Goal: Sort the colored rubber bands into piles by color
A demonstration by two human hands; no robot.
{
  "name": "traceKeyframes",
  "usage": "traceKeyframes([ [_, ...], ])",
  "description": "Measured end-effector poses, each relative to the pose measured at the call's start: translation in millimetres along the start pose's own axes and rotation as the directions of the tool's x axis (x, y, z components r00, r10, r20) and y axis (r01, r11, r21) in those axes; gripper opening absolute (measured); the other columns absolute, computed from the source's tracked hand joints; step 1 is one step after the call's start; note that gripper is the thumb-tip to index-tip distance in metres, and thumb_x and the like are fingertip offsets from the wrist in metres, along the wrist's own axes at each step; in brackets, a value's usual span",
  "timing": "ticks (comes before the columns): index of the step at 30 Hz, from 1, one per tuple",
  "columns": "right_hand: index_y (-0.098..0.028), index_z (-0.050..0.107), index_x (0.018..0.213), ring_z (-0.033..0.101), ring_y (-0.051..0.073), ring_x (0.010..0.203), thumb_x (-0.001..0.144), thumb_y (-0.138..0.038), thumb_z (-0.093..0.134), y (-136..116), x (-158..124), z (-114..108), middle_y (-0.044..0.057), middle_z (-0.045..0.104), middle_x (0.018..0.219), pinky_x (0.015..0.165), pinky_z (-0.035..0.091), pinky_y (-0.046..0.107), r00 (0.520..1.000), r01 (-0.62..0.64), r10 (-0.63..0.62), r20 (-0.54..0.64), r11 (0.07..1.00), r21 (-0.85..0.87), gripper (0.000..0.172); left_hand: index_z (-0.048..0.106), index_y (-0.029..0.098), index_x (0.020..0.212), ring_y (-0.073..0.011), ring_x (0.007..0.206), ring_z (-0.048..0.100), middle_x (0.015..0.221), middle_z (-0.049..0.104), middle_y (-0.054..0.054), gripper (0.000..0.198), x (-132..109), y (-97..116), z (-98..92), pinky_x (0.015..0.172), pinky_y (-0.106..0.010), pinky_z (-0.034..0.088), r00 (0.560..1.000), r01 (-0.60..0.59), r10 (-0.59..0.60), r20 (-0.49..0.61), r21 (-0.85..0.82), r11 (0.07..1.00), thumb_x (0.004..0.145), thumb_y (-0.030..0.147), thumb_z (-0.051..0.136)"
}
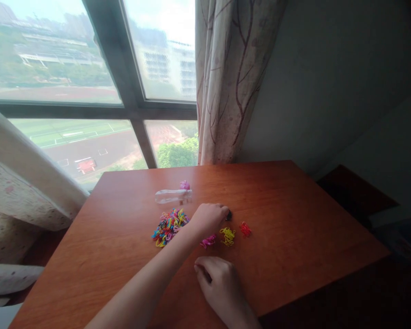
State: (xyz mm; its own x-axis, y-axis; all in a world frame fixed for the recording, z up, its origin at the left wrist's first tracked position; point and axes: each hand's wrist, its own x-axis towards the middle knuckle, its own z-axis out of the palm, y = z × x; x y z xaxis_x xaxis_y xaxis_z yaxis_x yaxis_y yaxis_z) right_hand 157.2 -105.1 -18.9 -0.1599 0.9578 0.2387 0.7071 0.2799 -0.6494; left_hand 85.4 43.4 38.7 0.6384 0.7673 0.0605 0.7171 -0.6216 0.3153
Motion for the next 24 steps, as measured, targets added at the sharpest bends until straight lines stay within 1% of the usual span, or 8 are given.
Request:
traceKeyframes([
  [4, -0.023, 0.065, 0.083, 0.065, 0.015, 0.069, 0.087, -0.01, 0.053, 1, 0, 0, -0.001, 0.07, 0.076, 0.065, 0.04, 0.022, 1.0, -0.012, 0.012, 0.011, 1.0, 0.025, 0.018, 0.068, 0.022, 0.101, -0.0189, 0.065, 0.067, 0.083, 0.072, -0.008, 0.021, -8, -6, -2.8, 0.059, -0.026, 0.046, 0.999, 0.031, -0.031, -0.016, 0.006, 1.0, 0.089, 0.032, 0.055],
  [7, -0.023, 0.064, 0.084, 0.064, 0.015, 0.069, 0.087, -0.011, 0.053, 1, -1, 0, -0.001, 0.069, 0.076, 0.065, 0.039, 0.023, 1.0, -0.015, 0.014, 0.019, 0.999, 0.029, 0.017, 0.068, 0.022, 0.097, -0.0183, 0.069, 0.067, 0.083, 0.071, -0.006, 0.018, -25, -12, -12.9, 0.061, -0.025, 0.045, 0.997, 0.058, -0.058, -0.056, 0.007, 0.998, 0.09, 0.03, 0.052],
  [11, -0.024, 0.064, 0.085, 0.065, 0.015, 0.072, 0.087, -0.01, 0.053, 0, -1, 0, -0.002, 0.069, 0.077, 0.067, 0.038, 0.022, 1.0, -0.009, 0.009, 0.026, 1.0, 0.014, 0.018, 0.067, 0.022, 0.091, -0.0172, 0.074, 0.067, 0.086, 0.072, -0.004, 0.021, -65, -28, -28.1, 0.063, -0.024, 0.044, 0.984, 0.117, -0.117, -0.134, -0.007, 0.993, 0.093, 0.024, 0.046],
  [14, -0.024, 0.063, 0.084, 0.065, 0.015, 0.072, 0.088, -0.012, 0.053, -2, 0, -2, -0.001, 0.07, 0.078, 0.067, 0.038, 0.022, 0.999, -0.007, 0.008, 0.034, 1.0, -0.019, 0.016, 0.067, 0.021, 0.092, -0.0158, 0.073, 0.067, 0.084, 0.072, -0.003, 0.024, -104, -43, -30.8, 0.063, -0.023, 0.046, 0.962, 0.179, -0.184, -0.202, -0.043, 0.983, 0.094, 0.028, 0.044],
  [16, -0.024, 0.062, 0.084, 0.064, 0.014, 0.071, 0.089, -0.012, 0.053, -4, 2, -2, -0.002, 0.069, 0.077, 0.065, 0.037, 0.023, 0.999, -0.011, 0.012, 0.034, 0.999, -0.037, 0.016, 0.067, 0.022, 0.09, -0.014, 0.069, 0.066, 0.081, 0.072, -0.001, 0.021, -130, -51, -26.4, 0.062, -0.021, 0.046, 0.922, 0.216, -0.256, -0.291, -0.161, 0.963, 0.093, 0.031, 0.048],
  [18, -0.024, 0.062, 0.083, 0.064, 0.014, 0.068, 0.089, -0.013, 0.053, -6, 3, -3, -0.003, 0.069, 0.075, 0.063, 0.035, 0.023, 0.999, -0.018, 0.02, 0.03, 0.998, -0.053, 0.015, 0.068, 0.022, 0.089, -0.0125, 0.061, 0.064, 0.076, 0.072, 0.001, 0.021, -152, -56, -18.3, 0.058, -0.02, 0.047, 0.889, 0.239, -0.308, -0.339, -0.231, 0.943, 0.091, 0.032, 0.05],
  [20, -0.024, 0.062, 0.082, 0.063, 0.013, 0.066, 0.089, -0.013, 0.053, -7, 5, -2, -0.003, 0.068, 0.073, 0.061, 0.034, 0.023, 0.999, -0.022, 0.024, 0.029, 0.997, -0.072, 0.015, 0.069, 0.022, 0.087, -0.013, 0.061, 0.066, 0.076, 0.074, 0.0, 0.021, -168, -57, -8.5, 0.059, -0.02, 0.05, 0.866, 0.242, -0.335, -0.371, -0.276, 0.93, 0.09, 0.033, 0.051],
  [24, -0.024, 0.063, 0.08, 0.062, 0.013, 0.063, 0.089, -0.014, 0.055, -9, 16, -3, -0.003, 0.067, 0.07, 0.058, 0.032, 0.024, 0.999, -0.019, 0.022, 0.024, 0.989, -0.145, 0.015, 0.069, 0.023, 0.087, -0.0148, 0.069, 0.071, 0.082, 0.076, -0.001, 0.02, -183, -52, 9.0, 0.065, -0.021, 0.054, 0.864, 0.224, -0.33, -0.38, -0.298, 0.928, 0.09, 0.031, 0.05],
])
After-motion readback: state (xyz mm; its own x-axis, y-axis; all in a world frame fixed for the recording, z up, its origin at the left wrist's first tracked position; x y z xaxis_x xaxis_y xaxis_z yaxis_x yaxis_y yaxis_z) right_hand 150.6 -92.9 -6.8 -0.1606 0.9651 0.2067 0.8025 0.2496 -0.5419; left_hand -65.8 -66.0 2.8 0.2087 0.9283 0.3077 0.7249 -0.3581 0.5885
